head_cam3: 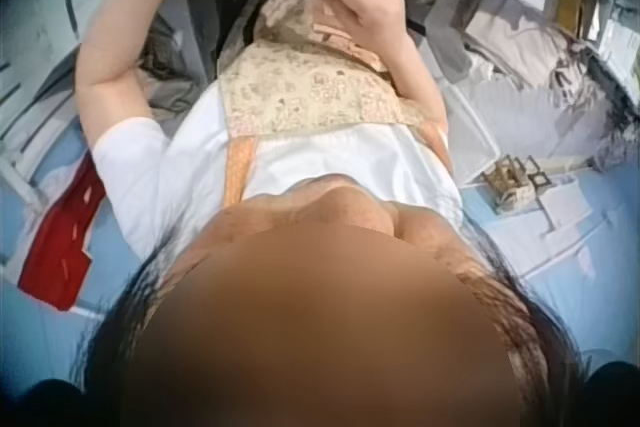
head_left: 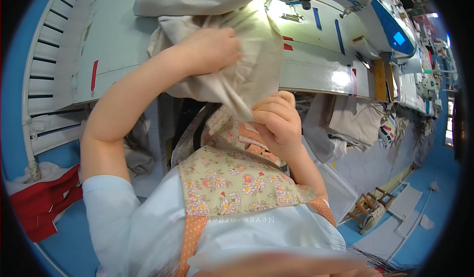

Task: Using an industrial sewing machine to sew fabric panels together to manufacture a bag.

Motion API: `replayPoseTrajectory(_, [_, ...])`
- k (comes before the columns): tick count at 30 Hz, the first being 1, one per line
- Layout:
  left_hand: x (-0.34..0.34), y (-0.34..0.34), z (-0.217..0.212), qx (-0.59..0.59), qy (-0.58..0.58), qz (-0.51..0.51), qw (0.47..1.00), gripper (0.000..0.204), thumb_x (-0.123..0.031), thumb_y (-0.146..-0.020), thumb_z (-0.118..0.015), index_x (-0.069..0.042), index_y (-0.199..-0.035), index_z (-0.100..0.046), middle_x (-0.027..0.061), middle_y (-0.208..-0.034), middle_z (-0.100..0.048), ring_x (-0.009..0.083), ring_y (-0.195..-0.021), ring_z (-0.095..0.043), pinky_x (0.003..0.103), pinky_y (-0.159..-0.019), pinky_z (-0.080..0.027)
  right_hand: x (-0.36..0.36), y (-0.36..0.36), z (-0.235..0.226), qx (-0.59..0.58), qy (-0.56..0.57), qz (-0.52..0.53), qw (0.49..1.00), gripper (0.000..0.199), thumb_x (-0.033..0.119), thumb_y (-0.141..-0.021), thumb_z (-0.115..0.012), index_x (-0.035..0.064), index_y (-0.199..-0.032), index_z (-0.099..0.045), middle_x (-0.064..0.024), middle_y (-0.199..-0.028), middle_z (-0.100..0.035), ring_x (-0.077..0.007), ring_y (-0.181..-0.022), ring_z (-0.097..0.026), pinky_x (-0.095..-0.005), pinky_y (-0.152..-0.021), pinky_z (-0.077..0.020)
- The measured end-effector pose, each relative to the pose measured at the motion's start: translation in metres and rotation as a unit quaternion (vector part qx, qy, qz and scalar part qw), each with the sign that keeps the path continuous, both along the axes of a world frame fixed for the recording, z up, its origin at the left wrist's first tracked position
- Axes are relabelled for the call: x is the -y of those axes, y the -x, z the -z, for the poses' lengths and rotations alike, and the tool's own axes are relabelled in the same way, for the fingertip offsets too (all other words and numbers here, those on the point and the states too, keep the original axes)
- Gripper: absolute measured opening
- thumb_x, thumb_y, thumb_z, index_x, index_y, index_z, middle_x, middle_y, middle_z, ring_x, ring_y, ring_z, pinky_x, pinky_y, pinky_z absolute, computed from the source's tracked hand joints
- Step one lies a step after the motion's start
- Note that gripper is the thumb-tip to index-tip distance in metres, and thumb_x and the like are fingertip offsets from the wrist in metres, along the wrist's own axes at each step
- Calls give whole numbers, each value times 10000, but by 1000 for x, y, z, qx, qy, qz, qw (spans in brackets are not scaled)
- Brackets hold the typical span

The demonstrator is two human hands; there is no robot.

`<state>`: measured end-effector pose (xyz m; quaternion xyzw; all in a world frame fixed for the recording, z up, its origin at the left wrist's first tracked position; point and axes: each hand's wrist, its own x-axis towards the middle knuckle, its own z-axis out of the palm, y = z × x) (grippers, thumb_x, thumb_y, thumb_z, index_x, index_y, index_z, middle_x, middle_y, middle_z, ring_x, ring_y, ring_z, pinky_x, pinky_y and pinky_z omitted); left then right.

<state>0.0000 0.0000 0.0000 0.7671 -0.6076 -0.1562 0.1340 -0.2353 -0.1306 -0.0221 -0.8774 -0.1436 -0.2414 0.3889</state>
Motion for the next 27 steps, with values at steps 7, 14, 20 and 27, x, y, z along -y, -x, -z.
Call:
replayPoseTrajectory(7, [-71, 20, 7, 203, -70, -186, 959, 380, -257, -915, -681, -74, -1247, -648, 122, -1177, -640, 335, -1060, -662, 444, -897, -550, -25, 29, 32, -8, 25, 82, 996, 229, 31, -704, -744, 88, -913, -672, -26, -864, -664, -236, -848, -658, -391, -760, -457])
replayPoseTrajectory(14, [-57, 106, 6, -202, 162, -163, 952, 440, -88, -847, -742, -39, -1261, -604, 113, -1025, -692, 206, -844, -677, 347, -743, -554, -45, 15, 42, 33, 114, -53, 991, 190, 136, -726, -641, 53, -897, -651, -79, -943, -605, -267, -905, -618, -360, -715, -562])
replayPoseTrajectory(20, [-46, 125, 50, -373, 130, -273, 877, 503, -53, -861, -707, -3, -1316, -498, 117, -982, -698, 156, -838, -665, 298, -739, -531, -54, 11, 44, -11, 145, -126, 981, 196, 129, -699, -673, 53, -878, -643, -91, -990, -640, -285, -937, -636, -370, -736, -571])
replayPoseTrajectory(27, [-56, 135, 56, -531, 158, -322, 768, 510, 62, -888, -580, -7, -1379, -462, 45, -922, -628, 98, -775, -608, 244, -734, -505, -46, 5, 42, 0, 104, -150, 983, 179, 121, -728, -651, 52, -893, -654, -68, -897, -606, -249, -897, -628, -361, -694, -564])
